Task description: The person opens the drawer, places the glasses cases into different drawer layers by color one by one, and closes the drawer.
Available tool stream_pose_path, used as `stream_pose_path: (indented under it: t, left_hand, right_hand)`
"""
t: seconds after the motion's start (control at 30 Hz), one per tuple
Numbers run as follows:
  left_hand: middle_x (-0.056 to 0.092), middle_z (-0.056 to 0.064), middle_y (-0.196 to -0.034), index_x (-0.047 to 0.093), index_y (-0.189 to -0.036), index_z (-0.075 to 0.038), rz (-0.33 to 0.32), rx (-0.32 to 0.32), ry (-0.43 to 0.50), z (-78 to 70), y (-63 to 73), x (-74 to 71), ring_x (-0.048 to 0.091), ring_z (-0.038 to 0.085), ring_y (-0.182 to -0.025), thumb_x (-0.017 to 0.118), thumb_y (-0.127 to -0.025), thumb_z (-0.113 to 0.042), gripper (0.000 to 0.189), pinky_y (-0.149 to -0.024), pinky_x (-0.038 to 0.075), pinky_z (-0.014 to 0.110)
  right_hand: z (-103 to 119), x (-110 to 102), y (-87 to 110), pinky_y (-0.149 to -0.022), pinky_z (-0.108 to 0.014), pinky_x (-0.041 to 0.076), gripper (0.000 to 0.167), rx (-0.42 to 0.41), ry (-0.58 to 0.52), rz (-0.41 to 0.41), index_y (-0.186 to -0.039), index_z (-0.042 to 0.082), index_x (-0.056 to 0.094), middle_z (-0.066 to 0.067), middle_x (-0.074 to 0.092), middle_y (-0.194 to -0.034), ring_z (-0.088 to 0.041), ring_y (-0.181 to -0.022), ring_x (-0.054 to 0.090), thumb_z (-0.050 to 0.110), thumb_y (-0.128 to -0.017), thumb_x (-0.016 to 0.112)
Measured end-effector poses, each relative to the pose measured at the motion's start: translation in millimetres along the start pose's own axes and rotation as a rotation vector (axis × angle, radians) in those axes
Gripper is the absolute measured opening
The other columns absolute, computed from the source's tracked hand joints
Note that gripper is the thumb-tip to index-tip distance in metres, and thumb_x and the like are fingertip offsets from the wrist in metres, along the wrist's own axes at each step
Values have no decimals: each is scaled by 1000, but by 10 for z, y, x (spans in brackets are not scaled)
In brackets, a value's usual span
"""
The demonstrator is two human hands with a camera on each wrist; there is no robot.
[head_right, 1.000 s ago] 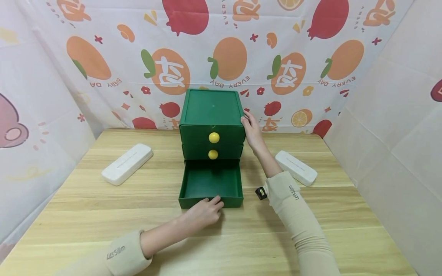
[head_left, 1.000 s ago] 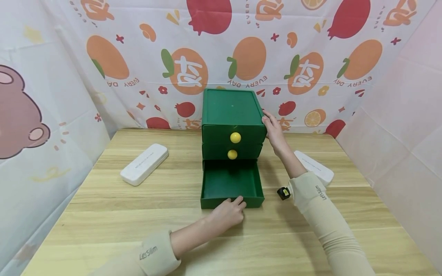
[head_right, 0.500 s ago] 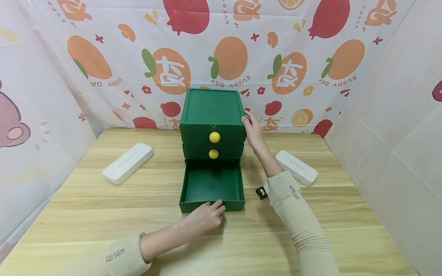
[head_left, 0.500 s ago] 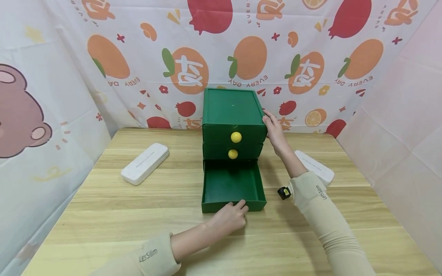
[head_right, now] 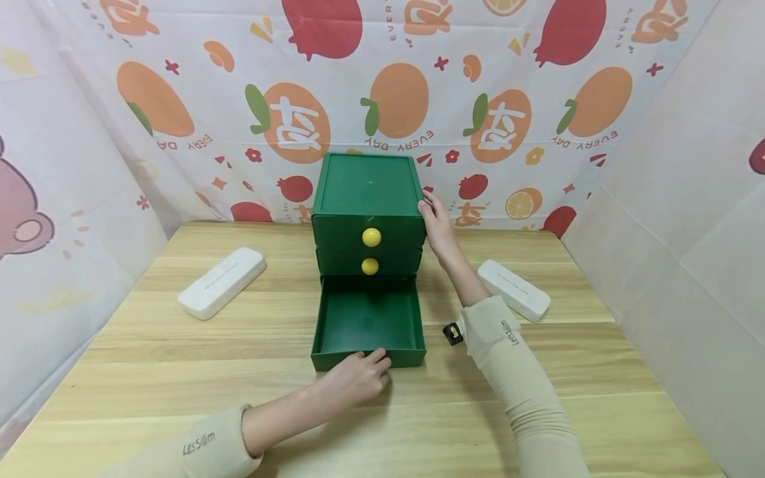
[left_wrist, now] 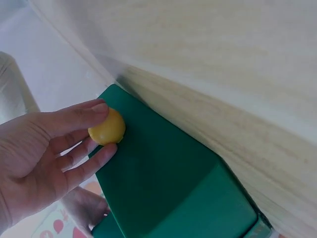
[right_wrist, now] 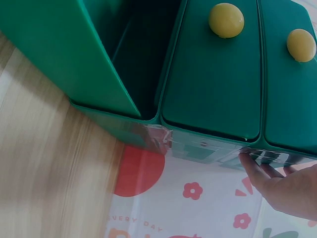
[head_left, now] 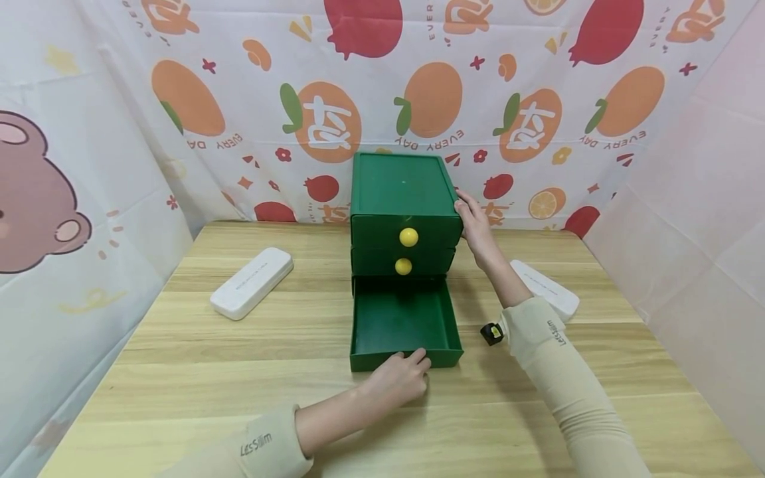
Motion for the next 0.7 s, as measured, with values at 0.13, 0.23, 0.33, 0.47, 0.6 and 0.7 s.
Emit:
stream_pose_path:
  t: [0.13,0.23,0.33,0.47,0.6,0.7]
  left_hand:
    - [55,-9,-79,71,-78,-27,-62,39,17,12,5,-68,48,6,-74,66,-84,-17,12,-53,36,15]
    - [57,-9,-77,70,-77,-25,-131,78,59,60,10,-170,51,6,-74,65,-85,-14,14,-58,40,17]
    - [60,-9,-79,70,-80,-22,-183,83,142,178,8,-301,53,7,-75,64,-86,-11,13,-62,42,18]
    - [64,-7,-84,70,-84,-18,-256,46,239,410,3,-486,56,8,-78,63,-85,-8,13,-65,44,19]
    - [66,-5,-88,72,-89,-16,-332,-24,290,696,22,-620,59,10,-81,66,-83,-12,9,-69,45,19]
    - [66,-3,-89,72,-92,-14,-376,-98,335,928,73,-652,59,12,-83,71,-80,-16,11,-70,46,20]
  right_hand:
    - [-9,-1,3,-94,-50,35,51,4,-2,-5,-145,10,28,-10,27,-144,-30,-120,40,33,-100,36]
    - [-13,-2,5,-95,-50,35,51,6,0,-6,-145,10,28,-10,27,-145,-30,-120,40,33,-100,36]
    - [-11,-2,5,-95,-50,35,51,6,-1,-7,-145,11,28,-10,27,-145,-30,-120,40,33,-99,36]
    - [-7,2,7,-95,-50,34,51,8,-8,-4,-145,11,28,-10,26,-145,-29,-120,40,33,-99,36]
    - [-7,3,-1,-95,-50,34,52,5,-7,0,-145,9,27,-11,26,-145,-30,-120,40,33,-100,36]
    - [-10,5,-10,-96,-48,34,52,3,-12,5,-145,9,27,-11,26,-145,-29,-121,40,33,-100,36]
Point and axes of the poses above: each hand's wrist, its own y-axis away from the middle knuckle, its own x-axis out of the palm, z = x × y, the point moved 6 cm from there along -y, towards the middle knuckle
